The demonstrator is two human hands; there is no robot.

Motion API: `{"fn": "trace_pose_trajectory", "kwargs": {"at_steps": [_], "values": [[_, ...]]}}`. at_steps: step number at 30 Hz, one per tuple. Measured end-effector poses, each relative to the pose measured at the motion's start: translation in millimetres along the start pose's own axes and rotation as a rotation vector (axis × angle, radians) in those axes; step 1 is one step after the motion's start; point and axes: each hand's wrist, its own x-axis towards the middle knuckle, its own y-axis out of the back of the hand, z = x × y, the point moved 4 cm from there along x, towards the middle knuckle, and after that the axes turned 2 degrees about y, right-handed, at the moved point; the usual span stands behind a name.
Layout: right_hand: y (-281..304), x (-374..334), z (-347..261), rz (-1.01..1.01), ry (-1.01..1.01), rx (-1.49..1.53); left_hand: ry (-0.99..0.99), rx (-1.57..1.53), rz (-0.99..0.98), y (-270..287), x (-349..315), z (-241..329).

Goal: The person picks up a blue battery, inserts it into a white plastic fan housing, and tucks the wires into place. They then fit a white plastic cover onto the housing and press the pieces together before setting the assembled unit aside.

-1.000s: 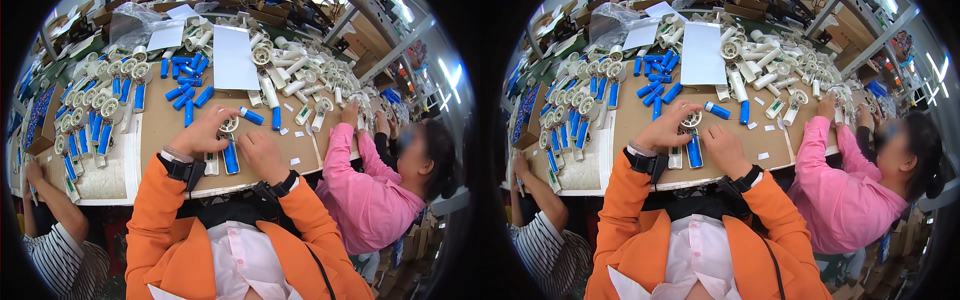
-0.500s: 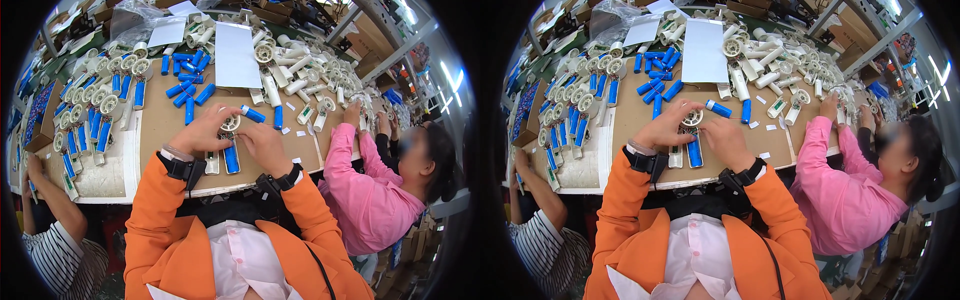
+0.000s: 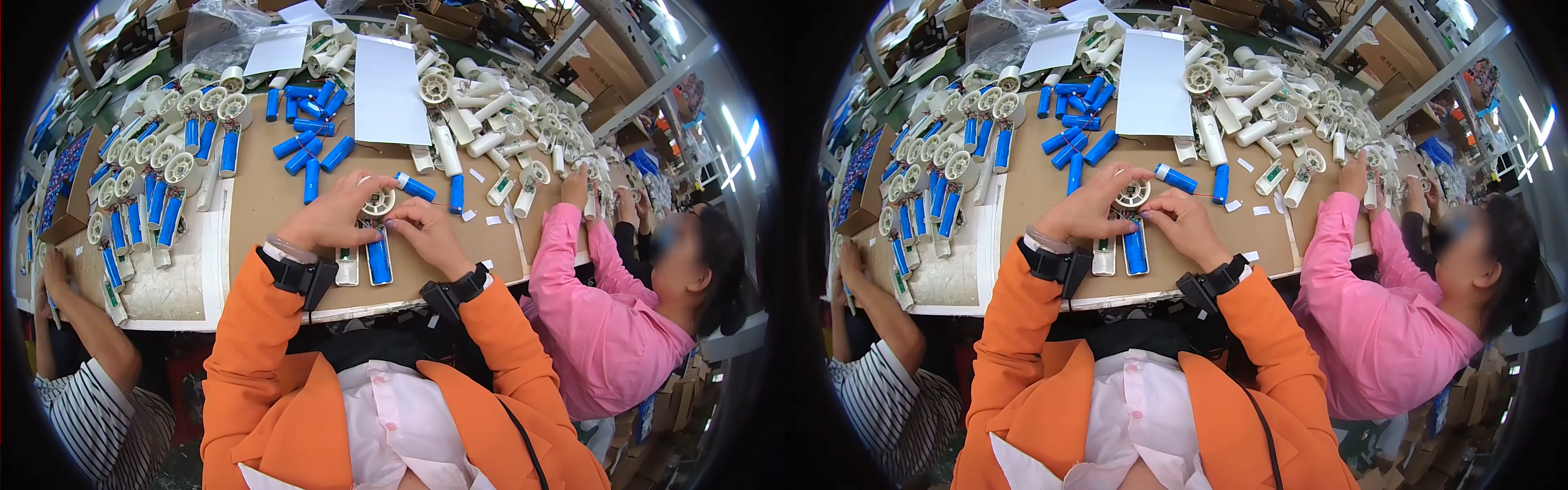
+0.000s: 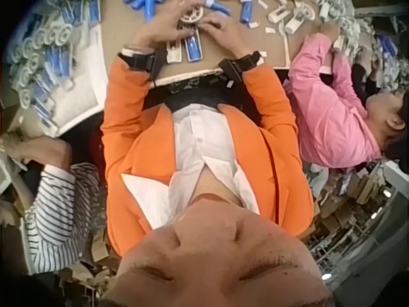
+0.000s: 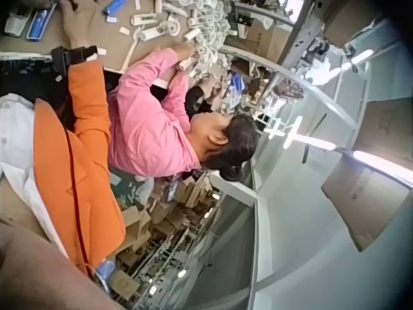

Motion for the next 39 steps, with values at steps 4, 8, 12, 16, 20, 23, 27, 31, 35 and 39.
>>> {"fn": "trace_pose_trajectory", "kwargs": {"at_steps": [4,8,12,16,20,23,27,31,35,39], "values": [[3,1,-10,0.012,-0.016,-0.114,-0.018,0.006,0.005,1,0,-1],[5,2,-19,-0.01,0.145,-0.273,-0.013,0.001,-0.005,0,0,0],[5,3,-24,-0.004,0.304,-0.355,-0.003,-0.012,-0.006,1,0,1],[5,4,-31,0.014,0.418,-0.404,-0.009,-0.014,-0.001,0,0,-1],[4,5,-31,0.014,0.476,-0.392,-0.002,-0.01,-0.012,1,0,-2],[4,5,-34,0.012,0.504,-0.425,-0.008,-0.005,-0.009,1,0,-2],[4,4,-37,0.016,0.546,-0.498,-0.006,-0.013,-0.01,1,0,-1],[0,1,-47,0.006,0.623,-0.65,0.01,-0.032,-0.019,1,-1,-1],[-2,0,-50,-0.008,0.711,-0.76,0.017,-0.049,-0.008,1,0,0],[-7,-5,-50,-0.03,0.685,-0.82,0.013,-0.041,0.004,0,0,-2]]}}
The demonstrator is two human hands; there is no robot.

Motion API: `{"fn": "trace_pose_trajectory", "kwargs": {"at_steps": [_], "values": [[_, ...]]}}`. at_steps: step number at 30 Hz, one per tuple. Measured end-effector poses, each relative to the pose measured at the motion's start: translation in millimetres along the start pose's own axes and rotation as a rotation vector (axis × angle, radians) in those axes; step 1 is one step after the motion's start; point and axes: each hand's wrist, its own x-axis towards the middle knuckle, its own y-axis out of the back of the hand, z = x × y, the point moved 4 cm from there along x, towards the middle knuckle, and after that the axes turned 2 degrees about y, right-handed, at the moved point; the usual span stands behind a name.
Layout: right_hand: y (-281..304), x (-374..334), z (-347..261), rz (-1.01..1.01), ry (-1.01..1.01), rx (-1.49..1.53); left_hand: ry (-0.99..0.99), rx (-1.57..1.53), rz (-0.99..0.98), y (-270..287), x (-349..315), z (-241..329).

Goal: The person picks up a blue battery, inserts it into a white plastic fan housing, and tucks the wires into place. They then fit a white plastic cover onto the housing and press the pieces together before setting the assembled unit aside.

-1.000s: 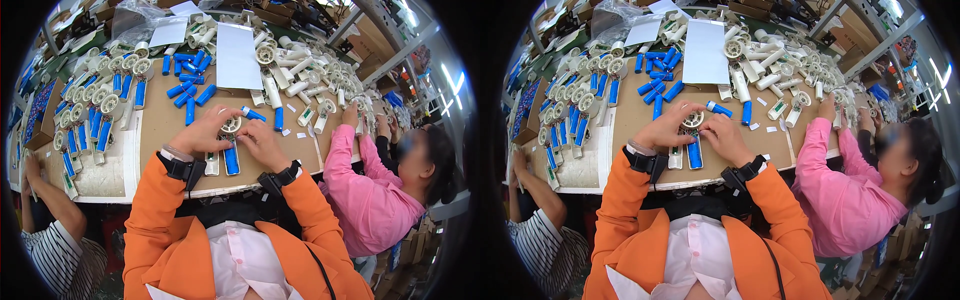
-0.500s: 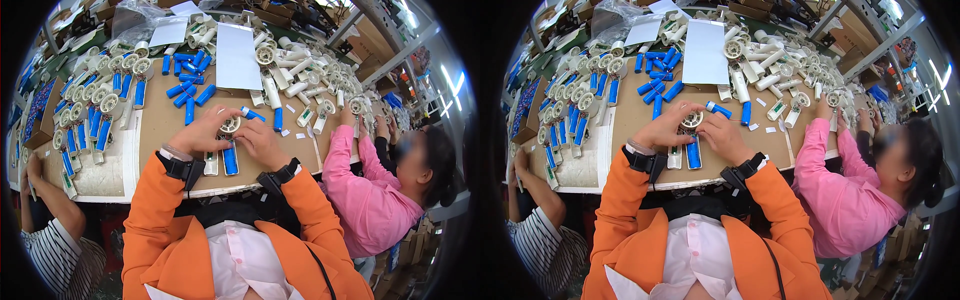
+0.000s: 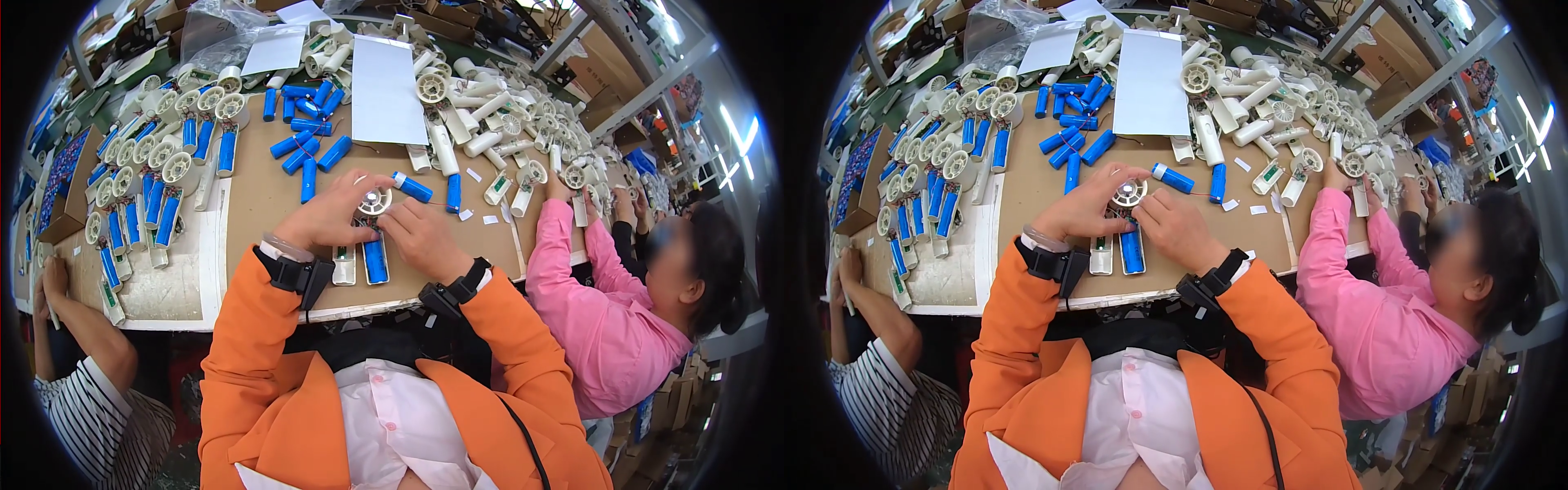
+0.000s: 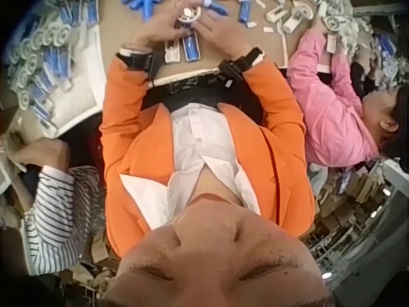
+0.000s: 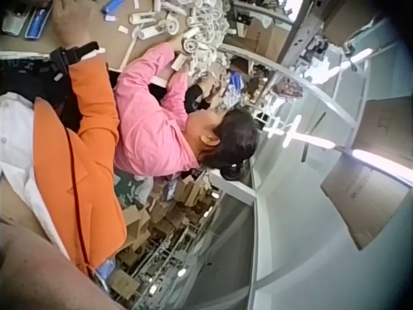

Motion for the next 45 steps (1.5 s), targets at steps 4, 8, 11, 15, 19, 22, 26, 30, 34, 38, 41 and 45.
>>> {"fn": "trace_pose_trajectory", "kwargs": {"at_steps": [4,8,11,15,19,22,26,30,34,38,41,45], "values": [[-2,-2,-3,-0.061,-0.056,-0.011,0.0,0.008,0.003,-1,1,0],[-4,-2,-2,-0.065,-0.087,0.017,-0.019,0.018,0.001,1,0,0],[0,-6,4,-0.007,-0.15,0.099,-0.026,0.005,-0.022,3,0,-1],[10,-19,11,0.045,-0.411,0.357,0.007,-0.09,-0.028,3,0,-10],[11,-33,-7,-0.126,-0.73,0.537,0.075,-0.314,0.059,8,0,-12],[9,-38,-26,-0.277,-0.738,0.474,0.16,-0.531,0.106,10,-1,-3],[3,-44,-33,-0.059,-0.64,0.409,0.147,-0.191,0.082,1,0,10],[1,-52,-34,0.088,-0.545,0.464,0.087,0.11,0.172,-16,-16,13],[9,-50,-35,0.057,-0.525,0.58,0.047,0.229,0.2,-12,-36,25],[12,-54,-35,0.102,-0.56,0.633,0.171,0.384,0.115,15,-66,30],[9,-57,-33,0.099,-0.56,0.629,0.283,0.663,0.206,54,-108,17],[7,-60,-31,0.12,-0.561,0.636,0.478,0.938,0.287,105,-157,-3]]}}
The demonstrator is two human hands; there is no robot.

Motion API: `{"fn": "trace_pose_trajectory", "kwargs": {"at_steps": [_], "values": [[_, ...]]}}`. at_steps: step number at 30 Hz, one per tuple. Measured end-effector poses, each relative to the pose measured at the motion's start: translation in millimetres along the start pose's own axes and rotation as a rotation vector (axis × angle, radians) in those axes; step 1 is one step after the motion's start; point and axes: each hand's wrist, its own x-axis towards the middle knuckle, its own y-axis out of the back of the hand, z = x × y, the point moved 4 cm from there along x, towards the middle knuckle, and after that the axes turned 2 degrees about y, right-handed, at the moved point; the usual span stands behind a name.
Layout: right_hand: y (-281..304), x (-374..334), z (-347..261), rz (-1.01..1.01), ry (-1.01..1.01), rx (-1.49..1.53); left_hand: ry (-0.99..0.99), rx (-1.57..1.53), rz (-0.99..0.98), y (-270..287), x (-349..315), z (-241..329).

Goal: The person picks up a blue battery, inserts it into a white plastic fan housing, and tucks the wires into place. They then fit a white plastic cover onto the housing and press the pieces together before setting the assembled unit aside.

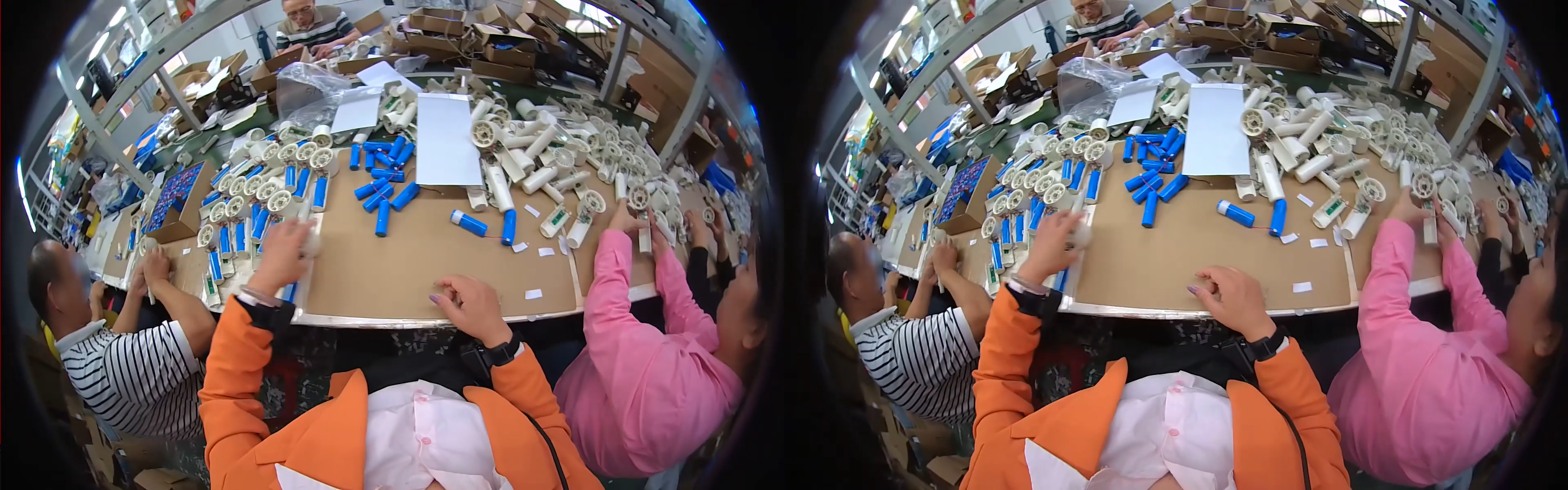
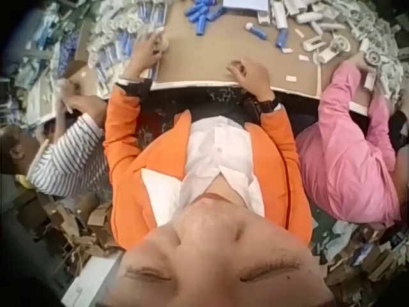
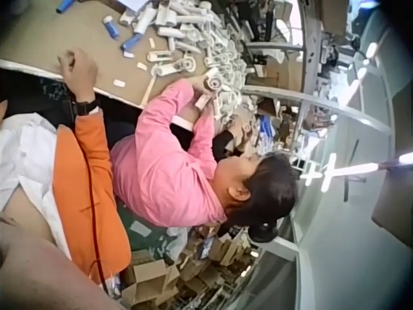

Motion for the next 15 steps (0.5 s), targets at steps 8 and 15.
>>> {"fn": "trace_pose_trajectory", "kwargs": {"at_steps": [8,15], "values": [[-2,2,6,-0.063,0.034,0.019,0.258,0.142,-0.004,18,-2,-40],[13,8,0,-0.148,0.054,-0.044,0.174,0.22,0.146,5,17,-25]]}}
